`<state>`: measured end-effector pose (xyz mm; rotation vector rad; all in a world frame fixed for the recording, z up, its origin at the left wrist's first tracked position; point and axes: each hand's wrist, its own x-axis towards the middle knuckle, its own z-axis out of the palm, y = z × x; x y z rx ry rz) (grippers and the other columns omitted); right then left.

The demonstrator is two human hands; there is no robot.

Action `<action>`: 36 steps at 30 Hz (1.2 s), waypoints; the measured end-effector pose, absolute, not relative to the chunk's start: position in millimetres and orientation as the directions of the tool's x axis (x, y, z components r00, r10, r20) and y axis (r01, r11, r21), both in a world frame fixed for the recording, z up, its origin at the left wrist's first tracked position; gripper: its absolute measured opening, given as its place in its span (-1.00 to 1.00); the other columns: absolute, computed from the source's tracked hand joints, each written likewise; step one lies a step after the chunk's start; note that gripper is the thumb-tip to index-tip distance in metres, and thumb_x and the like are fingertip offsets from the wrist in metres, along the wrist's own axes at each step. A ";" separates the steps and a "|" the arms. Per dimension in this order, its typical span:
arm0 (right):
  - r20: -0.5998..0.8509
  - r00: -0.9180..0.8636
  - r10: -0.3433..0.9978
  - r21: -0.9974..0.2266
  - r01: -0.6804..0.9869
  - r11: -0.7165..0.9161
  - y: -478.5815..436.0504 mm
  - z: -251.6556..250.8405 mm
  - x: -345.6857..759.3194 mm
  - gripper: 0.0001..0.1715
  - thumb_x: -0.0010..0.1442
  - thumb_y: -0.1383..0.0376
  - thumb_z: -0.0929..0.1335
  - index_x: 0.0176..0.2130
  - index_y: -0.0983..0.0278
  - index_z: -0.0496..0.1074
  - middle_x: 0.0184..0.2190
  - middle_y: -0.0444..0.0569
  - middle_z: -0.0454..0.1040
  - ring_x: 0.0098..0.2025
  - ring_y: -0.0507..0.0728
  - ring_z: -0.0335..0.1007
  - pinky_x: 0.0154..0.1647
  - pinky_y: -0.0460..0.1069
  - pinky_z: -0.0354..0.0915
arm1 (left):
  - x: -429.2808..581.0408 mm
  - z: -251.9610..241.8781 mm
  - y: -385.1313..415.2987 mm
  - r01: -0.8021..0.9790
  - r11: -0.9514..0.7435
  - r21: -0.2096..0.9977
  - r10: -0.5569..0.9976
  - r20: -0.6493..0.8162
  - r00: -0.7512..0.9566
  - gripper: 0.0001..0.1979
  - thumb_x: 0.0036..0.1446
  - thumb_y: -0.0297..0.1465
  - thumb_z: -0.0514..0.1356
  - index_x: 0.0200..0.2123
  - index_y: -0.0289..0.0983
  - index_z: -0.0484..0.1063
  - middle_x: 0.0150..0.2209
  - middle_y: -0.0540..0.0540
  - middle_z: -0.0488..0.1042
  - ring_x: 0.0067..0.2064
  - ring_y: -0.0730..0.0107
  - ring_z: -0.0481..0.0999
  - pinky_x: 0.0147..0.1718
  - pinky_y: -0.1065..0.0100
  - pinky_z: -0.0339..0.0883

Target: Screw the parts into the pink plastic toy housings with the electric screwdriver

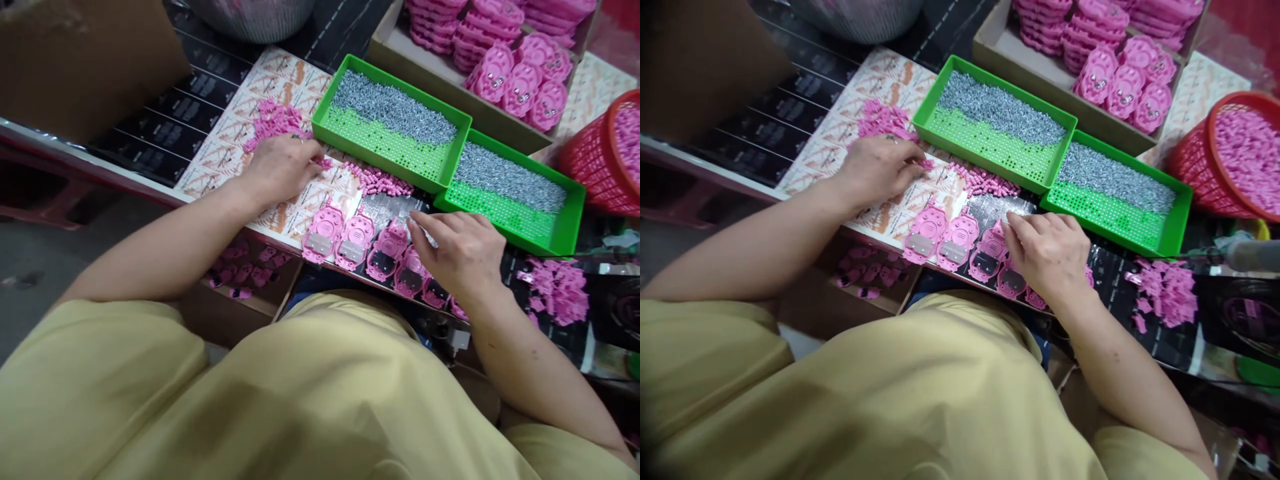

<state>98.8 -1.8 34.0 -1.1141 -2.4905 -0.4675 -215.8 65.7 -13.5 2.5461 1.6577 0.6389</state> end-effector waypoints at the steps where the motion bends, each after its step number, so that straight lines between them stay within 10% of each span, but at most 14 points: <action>1: 0.460 -0.603 0.652 0.076 0.758 0.648 -2.3 34.5 97.9 -0.83 0.27 0.24 0.35 -0.21 0.23 0.54 -0.36 -0.13 0.61 -0.35 0.06 0.48 -0.29 -0.02 0.23 | -209.5 -9.5 57.9 0.860 -0.422 0.288 0.883 0.346 0.317 -0.80 0.24 -0.25 0.17 -0.22 -0.25 0.48 -0.36 -0.04 0.51 -0.30 0.35 0.42 -0.21 0.24 0.32; 6: 0.286 -0.442 0.850 -0.619 0.592 0.516 -7.0 34.7 80.1 -0.61 0.25 0.15 0.37 0.02 0.27 0.47 -0.22 -0.05 0.62 -0.27 0.05 0.55 -0.24 -0.05 0.43 | -166.1 12.2 15.7 0.698 -0.666 0.263 0.712 0.503 0.490 -0.75 0.34 -0.30 0.05 -0.20 -0.30 0.47 -0.33 -0.10 0.52 -0.25 0.30 0.50 -0.21 0.21 0.39; 10: 0.218 -0.417 0.882 -0.790 0.456 0.410 -11.3 36.4 67.4 -0.70 0.20 0.17 0.41 -0.11 0.26 0.55 -0.28 -0.07 0.63 -0.37 0.03 0.54 -0.30 -0.07 0.47 | -145.4 15.0 0.7 0.583 -0.803 0.122 0.550 0.530 0.646 -0.75 0.34 -0.42 -0.01 -0.23 -0.26 0.47 -0.34 -0.09 0.51 -0.27 0.34 0.51 -0.24 0.25 0.44; 17: 0.310 -0.374 0.874 -0.737 0.486 0.470 -17.1 27.5 73.9 -0.78 0.18 0.30 0.42 -0.14 0.29 0.54 -0.29 -0.09 0.63 -0.35 0.01 0.56 -0.27 -0.11 0.46 | -150.9 8.4 -9.7 0.641 -0.734 0.225 0.637 0.556 0.534 -0.77 0.30 -0.45 0.06 -0.03 -0.33 0.41 -0.22 -0.15 0.56 -0.14 0.29 0.54 -0.17 0.25 0.44; 25: 0.401 -0.599 0.694 -0.166 0.697 0.697 -6.0 17.0 74.3 -0.80 0.30 0.25 0.32 -0.16 0.20 0.55 -0.22 -0.15 0.63 -0.15 0.09 0.55 -0.16 0.00 0.28 | -161.5 5.5 -40.3 0.609 -0.792 0.035 0.557 0.449 0.699 -0.80 0.29 -0.35 0.15 -0.11 -0.30 0.51 -0.07 -0.15 0.59 -0.04 0.24 0.56 -0.07 0.21 0.40; 36: 0.264 -0.710 0.653 0.075 0.690 0.720 5.7 8.9 50.2 -0.75 0.35 0.32 0.24 -0.16 0.21 0.51 -0.23 -0.15 0.63 -0.11 0.11 0.45 -0.11 0.10 0.04 | -159.1 -6.4 -45.0 0.571 -0.819 0.055 0.541 0.404 0.738 -0.72 0.32 -0.36 0.14 0.00 -0.38 0.47 0.00 -0.26 0.55 0.06 0.20 0.52 0.05 0.15 0.36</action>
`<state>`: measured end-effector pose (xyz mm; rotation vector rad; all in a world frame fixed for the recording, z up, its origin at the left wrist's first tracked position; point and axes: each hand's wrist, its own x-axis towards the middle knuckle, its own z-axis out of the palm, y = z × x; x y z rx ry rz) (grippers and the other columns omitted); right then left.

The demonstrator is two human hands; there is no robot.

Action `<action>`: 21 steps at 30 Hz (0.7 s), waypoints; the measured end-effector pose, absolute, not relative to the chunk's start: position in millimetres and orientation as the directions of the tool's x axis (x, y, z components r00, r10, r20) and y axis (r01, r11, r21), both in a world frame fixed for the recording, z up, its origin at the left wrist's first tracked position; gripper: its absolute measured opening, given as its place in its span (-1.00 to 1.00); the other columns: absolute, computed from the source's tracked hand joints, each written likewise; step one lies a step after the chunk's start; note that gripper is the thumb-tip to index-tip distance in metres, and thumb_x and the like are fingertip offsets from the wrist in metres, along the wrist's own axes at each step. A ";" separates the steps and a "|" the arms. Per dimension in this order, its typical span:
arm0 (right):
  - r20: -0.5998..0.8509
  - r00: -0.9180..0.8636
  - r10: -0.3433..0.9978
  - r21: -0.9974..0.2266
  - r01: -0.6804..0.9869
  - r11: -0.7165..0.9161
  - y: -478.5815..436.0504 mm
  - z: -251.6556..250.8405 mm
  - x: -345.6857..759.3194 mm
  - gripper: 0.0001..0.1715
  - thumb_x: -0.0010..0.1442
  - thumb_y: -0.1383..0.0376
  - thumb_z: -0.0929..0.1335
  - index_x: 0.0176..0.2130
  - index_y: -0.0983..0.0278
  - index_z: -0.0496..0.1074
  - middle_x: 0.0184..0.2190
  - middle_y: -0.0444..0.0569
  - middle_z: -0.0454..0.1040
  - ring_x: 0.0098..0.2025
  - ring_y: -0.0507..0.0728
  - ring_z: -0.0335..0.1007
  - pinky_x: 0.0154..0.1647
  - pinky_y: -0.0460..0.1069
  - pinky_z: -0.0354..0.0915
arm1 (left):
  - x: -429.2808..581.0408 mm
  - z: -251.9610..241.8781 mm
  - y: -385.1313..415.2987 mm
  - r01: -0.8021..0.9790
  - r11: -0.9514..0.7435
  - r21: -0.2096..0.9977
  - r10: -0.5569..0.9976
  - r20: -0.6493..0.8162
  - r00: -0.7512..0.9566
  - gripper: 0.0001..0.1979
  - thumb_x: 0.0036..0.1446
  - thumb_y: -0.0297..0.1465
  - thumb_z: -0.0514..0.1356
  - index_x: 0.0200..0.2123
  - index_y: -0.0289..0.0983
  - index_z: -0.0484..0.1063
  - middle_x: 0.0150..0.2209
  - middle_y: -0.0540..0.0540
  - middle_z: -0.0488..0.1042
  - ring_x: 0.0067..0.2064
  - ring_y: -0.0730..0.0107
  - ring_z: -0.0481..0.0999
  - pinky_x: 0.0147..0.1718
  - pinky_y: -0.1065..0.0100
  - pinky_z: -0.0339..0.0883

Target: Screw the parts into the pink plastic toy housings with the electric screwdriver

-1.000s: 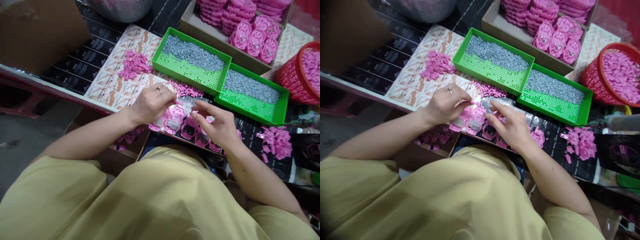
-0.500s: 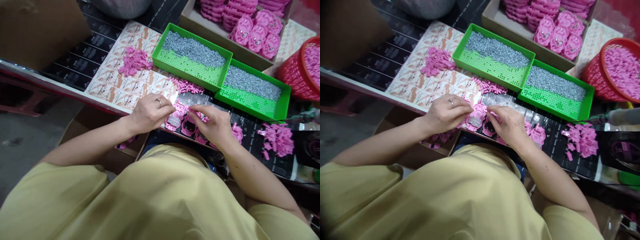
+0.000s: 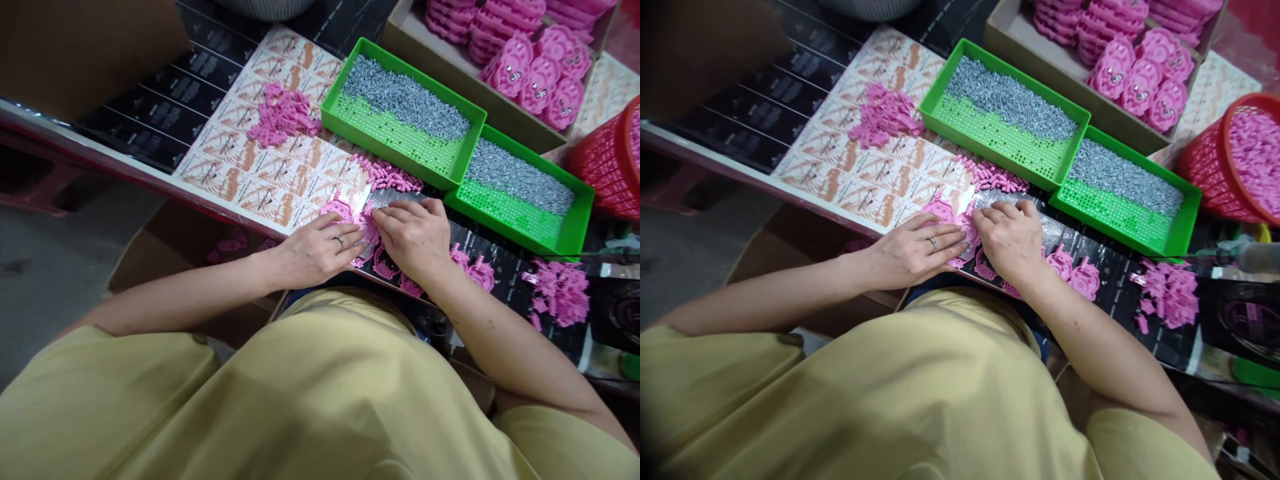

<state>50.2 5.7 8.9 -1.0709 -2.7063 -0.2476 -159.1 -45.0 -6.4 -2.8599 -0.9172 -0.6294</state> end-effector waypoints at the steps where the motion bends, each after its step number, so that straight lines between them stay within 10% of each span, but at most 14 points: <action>1: 0.255 -0.718 0.648 0.102 0.686 0.720 4.4 10.8 48.7 -0.75 0.36 0.31 0.24 -0.16 0.23 0.51 -0.23 -0.14 0.63 -0.07 0.14 0.43 -0.09 0.10 0.02 | -159.0 -6.1 -44.5 0.571 -0.819 0.061 0.542 0.410 0.734 -0.73 0.31 -0.36 0.14 -0.01 -0.37 0.47 -0.01 -0.26 0.55 0.05 0.21 0.52 0.05 0.15 0.35; 14: 0.285 -0.756 0.589 0.207 0.648 0.733 -0.6 16.9 36.9 -0.77 0.31 0.31 0.27 -0.25 0.33 0.50 -0.23 0.02 0.55 -0.03 0.23 0.28 0.02 0.13 0.06 | -172.6 -4.7 -31.9 0.582 -0.805 0.113 0.564 0.451 0.692 -0.73 0.28 -0.26 0.17 -0.07 -0.29 0.51 -0.07 -0.14 0.58 -0.02 0.25 0.53 0.01 0.14 0.38; 21: 0.284 -0.752 0.595 0.211 0.654 0.727 1.1 24.7 40.9 -0.78 0.34 0.24 0.25 -0.25 0.18 0.48 -0.21 -0.13 0.58 -0.06 0.19 0.36 0.08 0.15 0.08 | -239.3 4.8 80.2 0.879 -0.466 -0.104 0.795 0.387 0.467 -0.73 0.28 -0.36 0.08 -0.23 -0.35 0.56 -0.21 -0.19 0.54 -0.15 0.21 0.42 -0.22 0.15 0.38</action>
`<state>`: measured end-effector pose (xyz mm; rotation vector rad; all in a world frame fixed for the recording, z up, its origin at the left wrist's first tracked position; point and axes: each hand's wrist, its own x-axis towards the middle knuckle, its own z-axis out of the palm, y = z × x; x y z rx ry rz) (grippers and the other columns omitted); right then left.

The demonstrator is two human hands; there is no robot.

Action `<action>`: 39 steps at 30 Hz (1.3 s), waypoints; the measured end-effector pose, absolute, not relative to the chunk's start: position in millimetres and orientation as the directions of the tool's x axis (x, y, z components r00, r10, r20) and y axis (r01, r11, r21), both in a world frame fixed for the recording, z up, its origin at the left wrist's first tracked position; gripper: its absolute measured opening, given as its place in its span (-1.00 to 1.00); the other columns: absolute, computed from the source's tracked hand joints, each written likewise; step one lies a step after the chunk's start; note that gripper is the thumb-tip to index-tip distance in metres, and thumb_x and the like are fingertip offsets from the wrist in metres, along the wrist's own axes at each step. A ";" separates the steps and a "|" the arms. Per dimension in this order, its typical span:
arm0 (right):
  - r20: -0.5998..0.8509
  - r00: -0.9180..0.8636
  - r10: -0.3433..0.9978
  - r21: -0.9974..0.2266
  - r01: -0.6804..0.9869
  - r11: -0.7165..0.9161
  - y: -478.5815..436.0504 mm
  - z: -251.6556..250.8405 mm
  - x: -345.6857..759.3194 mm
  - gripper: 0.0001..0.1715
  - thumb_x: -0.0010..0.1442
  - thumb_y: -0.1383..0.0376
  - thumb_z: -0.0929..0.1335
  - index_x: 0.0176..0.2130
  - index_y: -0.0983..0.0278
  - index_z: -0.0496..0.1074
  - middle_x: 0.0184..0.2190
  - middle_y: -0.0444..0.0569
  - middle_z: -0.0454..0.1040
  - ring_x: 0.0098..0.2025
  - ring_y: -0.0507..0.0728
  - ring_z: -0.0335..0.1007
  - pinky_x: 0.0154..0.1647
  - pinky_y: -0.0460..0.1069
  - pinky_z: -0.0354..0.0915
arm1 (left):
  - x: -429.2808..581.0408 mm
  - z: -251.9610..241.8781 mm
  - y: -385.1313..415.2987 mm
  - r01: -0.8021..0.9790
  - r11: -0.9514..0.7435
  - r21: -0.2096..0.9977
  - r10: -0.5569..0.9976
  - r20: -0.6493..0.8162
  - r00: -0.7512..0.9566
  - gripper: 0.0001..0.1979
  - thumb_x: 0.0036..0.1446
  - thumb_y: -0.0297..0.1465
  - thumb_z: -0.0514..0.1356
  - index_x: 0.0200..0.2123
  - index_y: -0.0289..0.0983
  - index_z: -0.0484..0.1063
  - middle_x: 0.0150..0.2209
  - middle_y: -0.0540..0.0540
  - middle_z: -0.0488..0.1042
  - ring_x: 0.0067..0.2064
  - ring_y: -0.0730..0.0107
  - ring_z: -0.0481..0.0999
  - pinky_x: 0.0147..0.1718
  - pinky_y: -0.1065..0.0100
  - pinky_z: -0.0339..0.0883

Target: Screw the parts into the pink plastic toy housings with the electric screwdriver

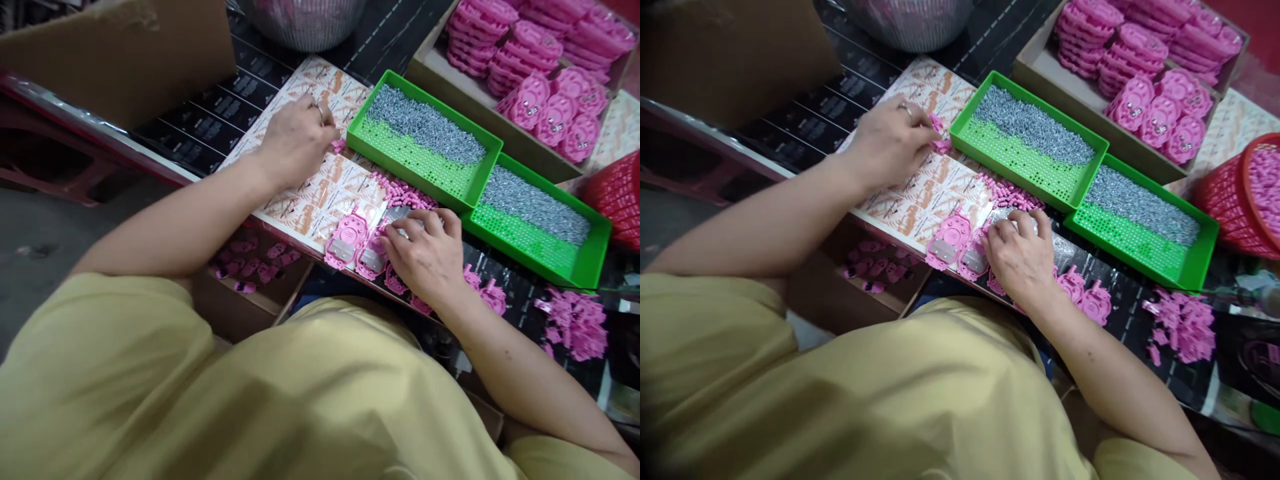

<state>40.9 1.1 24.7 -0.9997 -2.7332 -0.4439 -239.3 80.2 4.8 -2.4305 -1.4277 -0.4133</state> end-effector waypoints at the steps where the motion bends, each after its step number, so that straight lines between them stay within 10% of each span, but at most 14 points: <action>1: 0.306 -0.741 0.597 0.204 0.664 0.720 1.2 27.1 42.8 -0.80 0.34 0.22 0.26 -0.22 0.16 0.48 -0.20 -0.15 0.59 -0.07 0.18 0.37 0.09 0.14 0.07 | -244.8 1.9 94.0 0.886 -0.446 -0.122 0.819 0.343 0.460 -0.74 0.26 -0.33 0.11 -0.27 -0.35 0.56 -0.24 -0.16 0.53 -0.13 0.22 0.41 -0.20 0.15 0.37; 7: 0.407 -0.672 0.618 0.110 0.708 0.697 0.8 33.6 67.5 -0.86 0.26 0.22 0.36 -0.16 0.16 0.49 -0.18 -0.18 0.59 -0.10 0.15 0.41 0.09 0.11 0.12 | -263.5 -9.4 112.9 0.903 -0.428 -0.029 0.823 0.399 0.403 -0.77 0.22 -0.24 0.13 -0.27 -0.21 0.54 -0.22 -0.05 0.54 -0.08 0.24 0.35 -0.09 0.11 0.32; 13: 0.425 -0.678 0.600 0.039 0.676 0.736 3.3 27.8 73.5 -0.82 0.24 0.27 0.37 -0.12 0.18 0.49 -0.13 -0.10 0.58 -0.07 0.18 0.40 -0.03 0.11 0.23 | -243.1 11.4 67.0 0.581 -0.381 0.719 0.921 0.244 0.303 -0.55 0.31 -0.06 0.11 -0.01 -0.33 0.43 -0.27 -0.03 0.58 -0.33 0.54 0.43 -0.32 0.37 0.38; 16: 0.439 -0.683 0.583 -0.034 0.636 0.771 5.7 30.5 62.7 -0.70 0.26 0.31 0.34 0.01 0.25 0.43 -0.04 0.01 0.54 -0.04 0.19 0.40 -0.03 0.09 0.31 | -213.9 15.5 43.1 0.357 -0.219 0.908 0.922 0.072 0.381 -0.51 0.29 -0.07 0.13 0.05 -0.36 0.35 -0.37 -0.11 0.56 -0.46 0.49 0.48 -0.50 0.39 0.33; 26: 0.465 -0.607 0.645 -0.426 0.485 0.764 6.6 35.7 45.7 -0.69 0.24 0.34 0.35 0.00 0.29 0.34 -0.14 0.03 0.56 -0.21 0.09 0.53 -0.21 -0.01 0.45 | -169.9 31.9 9.0 0.103 0.082 0.991 0.881 -0.120 0.458 -0.37 0.07 -0.23 0.36 0.16 -0.31 0.28 -0.58 0.13 0.31 -0.57 0.57 0.35 -0.56 0.51 0.20; 34: 0.614 -0.660 0.432 0.037 0.571 0.820 5.1 43.9 28.1 -0.83 0.23 0.26 0.37 -0.19 0.33 0.41 -0.31 0.06 0.52 -0.27 0.17 0.44 -0.30 0.04 0.37 | -152.9 18.6 -4.2 -0.059 0.070 0.996 0.965 -0.053 0.255 -0.59 0.14 -0.16 0.28 -0.09 -0.34 0.36 -0.45 0.03 0.45 -0.38 0.43 0.55 -0.35 0.37 0.47; 39: 0.619 -0.645 0.448 -0.023 0.555 0.831 20.8 45.1 25.0 -0.85 0.29 0.33 0.32 -0.15 0.32 0.46 -0.28 0.02 0.56 -0.24 0.11 0.48 -0.25 -0.01 0.38 | -163.3 24.1 -8.2 0.133 -0.122 0.984 0.964 0.085 0.251 -0.64 0.30 -0.17 0.11 0.01 -0.31 0.33 -0.23 -0.07 0.51 -0.15 0.30 0.60 -0.12 0.21 0.50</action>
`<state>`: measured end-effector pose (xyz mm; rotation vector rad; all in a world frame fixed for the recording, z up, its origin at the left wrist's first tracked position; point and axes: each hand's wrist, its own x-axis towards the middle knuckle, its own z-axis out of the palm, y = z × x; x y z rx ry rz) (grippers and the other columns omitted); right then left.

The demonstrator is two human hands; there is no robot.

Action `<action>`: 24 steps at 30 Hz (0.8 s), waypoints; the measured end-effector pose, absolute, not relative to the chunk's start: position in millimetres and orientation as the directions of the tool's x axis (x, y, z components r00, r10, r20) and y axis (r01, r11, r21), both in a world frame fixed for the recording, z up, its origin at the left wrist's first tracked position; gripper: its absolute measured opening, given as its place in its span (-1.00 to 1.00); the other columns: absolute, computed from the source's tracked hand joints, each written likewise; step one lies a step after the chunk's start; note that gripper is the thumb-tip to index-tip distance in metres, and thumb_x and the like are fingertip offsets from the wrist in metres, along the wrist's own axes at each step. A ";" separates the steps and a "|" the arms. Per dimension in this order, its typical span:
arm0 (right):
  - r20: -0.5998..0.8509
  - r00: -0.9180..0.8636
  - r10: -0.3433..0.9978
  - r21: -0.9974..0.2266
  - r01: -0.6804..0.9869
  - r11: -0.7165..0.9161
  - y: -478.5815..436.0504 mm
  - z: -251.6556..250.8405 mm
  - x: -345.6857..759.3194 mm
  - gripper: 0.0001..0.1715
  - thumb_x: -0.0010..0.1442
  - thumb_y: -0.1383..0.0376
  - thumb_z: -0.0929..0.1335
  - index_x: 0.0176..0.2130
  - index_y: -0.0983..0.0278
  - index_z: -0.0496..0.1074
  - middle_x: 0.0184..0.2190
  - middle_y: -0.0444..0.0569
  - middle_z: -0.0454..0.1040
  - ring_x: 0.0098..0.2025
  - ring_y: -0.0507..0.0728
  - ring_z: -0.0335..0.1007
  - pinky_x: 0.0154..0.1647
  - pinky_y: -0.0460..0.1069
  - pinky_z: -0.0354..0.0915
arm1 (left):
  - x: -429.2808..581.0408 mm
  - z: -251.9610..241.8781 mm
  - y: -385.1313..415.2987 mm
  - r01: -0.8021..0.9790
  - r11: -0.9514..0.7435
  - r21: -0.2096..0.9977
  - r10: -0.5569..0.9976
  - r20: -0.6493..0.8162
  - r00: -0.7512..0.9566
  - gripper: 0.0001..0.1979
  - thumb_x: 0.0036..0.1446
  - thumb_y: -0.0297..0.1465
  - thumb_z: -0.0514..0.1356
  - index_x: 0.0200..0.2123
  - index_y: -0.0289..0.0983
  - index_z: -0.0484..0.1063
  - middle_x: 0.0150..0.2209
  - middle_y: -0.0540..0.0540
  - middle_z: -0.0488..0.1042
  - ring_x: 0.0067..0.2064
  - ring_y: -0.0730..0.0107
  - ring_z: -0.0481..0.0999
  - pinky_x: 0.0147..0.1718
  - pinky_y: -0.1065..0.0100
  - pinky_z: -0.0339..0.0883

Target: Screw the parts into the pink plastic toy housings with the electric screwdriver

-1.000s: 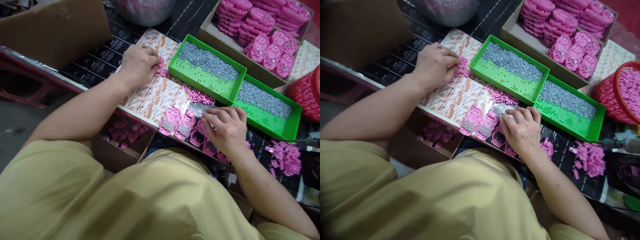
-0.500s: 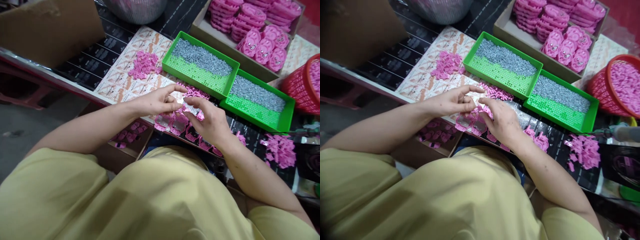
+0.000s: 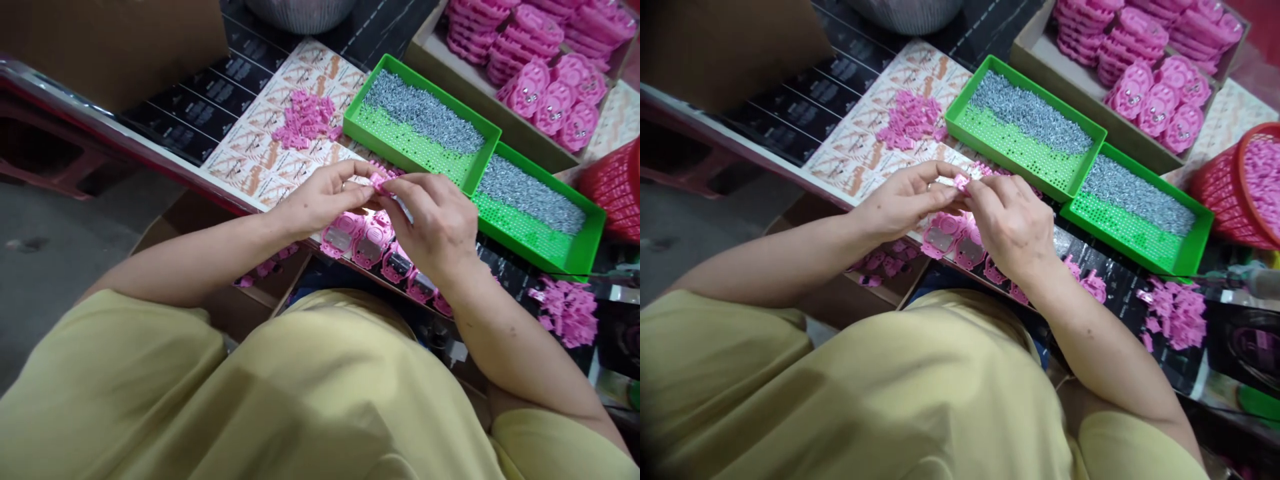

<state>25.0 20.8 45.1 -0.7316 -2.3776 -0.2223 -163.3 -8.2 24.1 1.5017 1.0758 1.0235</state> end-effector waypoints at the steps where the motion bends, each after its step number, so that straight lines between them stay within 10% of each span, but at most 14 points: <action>1: 0.615 -0.631 0.473 -0.082 0.545 0.834 23.9 42.3 25.4 -0.85 0.29 0.32 0.32 -0.17 0.31 0.48 -0.28 0.00 0.56 -0.24 0.09 0.49 -0.25 -0.04 0.39 | -169.6 24.2 -10.0 0.220 -0.189 0.957 0.959 0.131 0.253 -0.64 0.30 -0.19 0.10 0.04 -0.30 0.33 -0.16 -0.11 0.52 -0.09 0.26 0.58 -0.08 0.19 0.49; 6: 0.478 -0.642 0.600 -0.240 0.562 0.792 30.7 16.6 23.4 -0.83 0.27 0.29 0.34 -0.22 0.29 0.53 -0.31 -0.02 0.57 -0.26 0.09 0.47 -0.25 -0.03 0.35 | -196.9 14.3 -33.8 0.713 -0.501 0.490 0.854 0.412 0.316 -0.70 0.27 -0.32 0.13 0.03 -0.27 0.42 0.00 -0.17 0.52 0.07 0.11 0.49 0.07 0.03 0.35; 10: 0.396 -0.713 0.579 -0.196 0.550 0.812 28.4 -0.2 16.0 -0.76 0.31 0.24 0.30 -0.19 0.26 0.55 -0.30 0.00 0.56 -0.26 0.11 0.41 -0.25 0.01 0.26 | -196.1 2.9 -60.0 0.700 -0.695 0.163 0.677 0.476 0.561 -0.78 0.24 -0.35 0.17 -0.10 -0.31 0.50 -0.06 -0.17 0.57 0.00 0.17 0.54 0.02 0.10 0.37; 24: 0.104 -0.797 0.595 0.083 0.603 0.794 17.9 20.3 -0.3 -0.61 0.37 0.22 0.18 -0.20 0.26 0.54 -0.21 0.03 0.54 -0.11 0.23 0.23 -0.15 0.12 -0.02 | -193.5 -7.2 -64.0 0.679 -0.731 0.069 0.625 0.466 0.626 -0.77 0.26 -0.38 0.18 -0.08 -0.36 0.52 -0.05 -0.18 0.58 -0.01 0.21 0.55 -0.04 0.22 0.43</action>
